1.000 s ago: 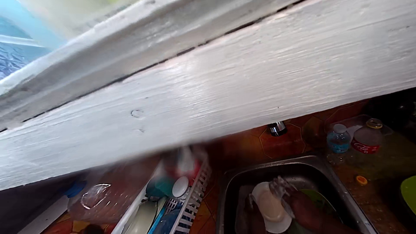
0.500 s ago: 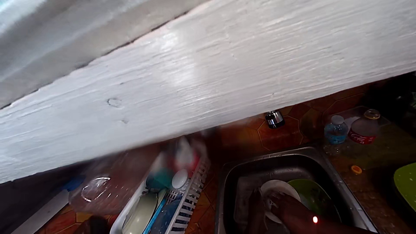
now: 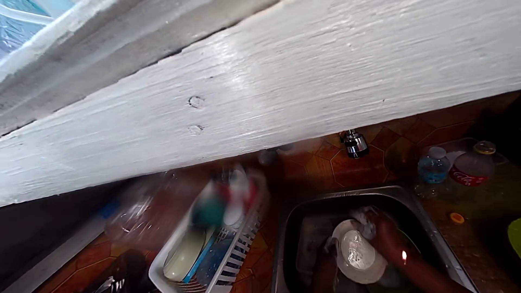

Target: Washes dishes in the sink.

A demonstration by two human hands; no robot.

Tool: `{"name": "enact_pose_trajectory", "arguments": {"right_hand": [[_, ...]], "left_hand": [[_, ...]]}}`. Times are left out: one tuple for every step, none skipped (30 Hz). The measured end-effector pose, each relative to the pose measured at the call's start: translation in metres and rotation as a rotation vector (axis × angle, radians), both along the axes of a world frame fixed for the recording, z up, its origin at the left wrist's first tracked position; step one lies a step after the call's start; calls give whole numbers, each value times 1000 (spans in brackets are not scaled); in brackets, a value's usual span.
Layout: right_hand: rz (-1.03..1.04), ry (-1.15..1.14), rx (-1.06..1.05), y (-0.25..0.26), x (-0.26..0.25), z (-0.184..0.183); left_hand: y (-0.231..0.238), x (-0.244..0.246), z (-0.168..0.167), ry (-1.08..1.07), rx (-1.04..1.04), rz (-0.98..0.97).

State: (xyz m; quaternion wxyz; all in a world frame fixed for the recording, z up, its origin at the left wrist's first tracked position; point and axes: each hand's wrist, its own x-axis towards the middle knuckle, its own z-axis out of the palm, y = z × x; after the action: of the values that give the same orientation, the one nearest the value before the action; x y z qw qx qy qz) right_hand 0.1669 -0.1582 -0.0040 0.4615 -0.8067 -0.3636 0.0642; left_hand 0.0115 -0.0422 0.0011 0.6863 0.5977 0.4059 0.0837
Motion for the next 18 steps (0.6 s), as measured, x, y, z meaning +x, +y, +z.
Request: {"name": "enact_pose_trajectory", "arguments": {"right_hand": [[33,-49,11,-2,-10,5],[85,-77,37,-4,-23,8],[168,-76,67,-5,-38,9],[269,-65,89,-6,-52,6],[360,-75,90,-6,-62,0],[412,-104,79,-5,-68,-7],[425,-137,57,-3,-65,-15],[411,-155,11,1,-56,-21],[371,-144,-48,4,-44,-21],[315,-104,-109,6,-32,-19],[245,-65,-152,9,-20,-20],[184,-20,-186,11,-10,-24],[137,10,-203,12,-6,-28],[114,22,-202,10,-10,-30],[109,10,-197,7,-20,-29],[117,-46,-173,2,-34,-30],[148,-136,-140,-3,-49,-32],[200,-221,-112,-9,-61,-35]], "left_hand": [[0,1,0,-12,-19,-6],[-1,1,1,-24,-43,-13],[-3,0,2,-41,-54,-27],[-6,-2,4,-67,-46,-45],[-10,-6,7,-91,-42,-71],[-13,-9,10,-120,-52,-79],[-17,-9,11,-133,-70,-56],[-18,-5,12,-117,-106,-25],[-17,-3,10,-114,-159,-7],[-15,-1,9,-118,-204,13],[-14,0,10,-128,-235,55],[-12,1,12,-153,-252,114],[-11,1,14,-184,-269,178],[-8,2,15,-217,-281,240],[-5,5,15,-247,-297,304],[-2,7,14,-279,-316,359],[-1,9,12,-307,-333,403],[0,11,9,-332,-340,427]]}}
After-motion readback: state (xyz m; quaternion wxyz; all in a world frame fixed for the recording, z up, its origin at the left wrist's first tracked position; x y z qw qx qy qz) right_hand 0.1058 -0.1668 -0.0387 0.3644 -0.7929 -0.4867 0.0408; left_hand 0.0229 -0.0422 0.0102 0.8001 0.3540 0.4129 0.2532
